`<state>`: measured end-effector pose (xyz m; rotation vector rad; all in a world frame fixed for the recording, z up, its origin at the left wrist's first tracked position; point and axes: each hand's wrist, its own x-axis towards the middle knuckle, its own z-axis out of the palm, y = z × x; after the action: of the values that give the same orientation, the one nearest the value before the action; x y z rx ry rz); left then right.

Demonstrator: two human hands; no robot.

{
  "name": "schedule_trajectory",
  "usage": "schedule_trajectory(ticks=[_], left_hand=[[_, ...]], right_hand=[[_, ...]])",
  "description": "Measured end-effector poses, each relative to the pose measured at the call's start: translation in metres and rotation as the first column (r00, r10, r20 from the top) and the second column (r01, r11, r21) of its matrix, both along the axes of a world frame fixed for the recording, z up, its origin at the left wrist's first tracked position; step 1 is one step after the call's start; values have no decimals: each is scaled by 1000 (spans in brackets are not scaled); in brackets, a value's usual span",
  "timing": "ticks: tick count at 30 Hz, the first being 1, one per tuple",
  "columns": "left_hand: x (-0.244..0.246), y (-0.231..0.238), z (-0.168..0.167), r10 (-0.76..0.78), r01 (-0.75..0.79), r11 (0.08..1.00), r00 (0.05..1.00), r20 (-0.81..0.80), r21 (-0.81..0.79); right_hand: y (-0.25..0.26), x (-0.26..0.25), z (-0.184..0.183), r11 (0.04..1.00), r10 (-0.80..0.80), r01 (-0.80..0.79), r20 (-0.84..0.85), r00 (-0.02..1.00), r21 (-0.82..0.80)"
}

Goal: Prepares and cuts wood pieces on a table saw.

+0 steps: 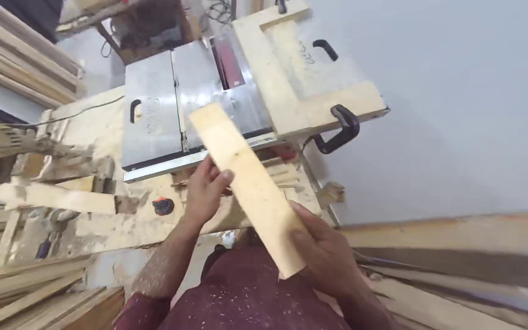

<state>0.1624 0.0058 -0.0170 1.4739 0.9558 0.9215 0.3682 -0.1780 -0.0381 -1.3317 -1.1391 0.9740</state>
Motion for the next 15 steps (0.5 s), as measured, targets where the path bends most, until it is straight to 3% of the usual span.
schedule_trajectory(ticks=[2,4,7,10,13,15], left_hand=[[15,14,5,78,13,977,906,-416,212],[23,30,8,162,136,905,764,-624,402],[39,55,8,-2,333,879,717,-697,340],[55,70,5,-80,396,875,686,-723,279],[62,78,8,-74,383,888,667,-741,256],[62,79,8,-72,379,892,659,-749,248]], right_hand=[[3,-1,-1,995,-95,94,-51,994,-21],[16,-2,1,986,-156,152,-60,986,-67],[42,-6,10,963,-249,228,-150,957,-144],[58,-5,10,959,-257,238,-120,959,-151],[52,-1,17,964,-160,196,198,967,-178],[40,6,17,990,-7,75,480,877,-123]])
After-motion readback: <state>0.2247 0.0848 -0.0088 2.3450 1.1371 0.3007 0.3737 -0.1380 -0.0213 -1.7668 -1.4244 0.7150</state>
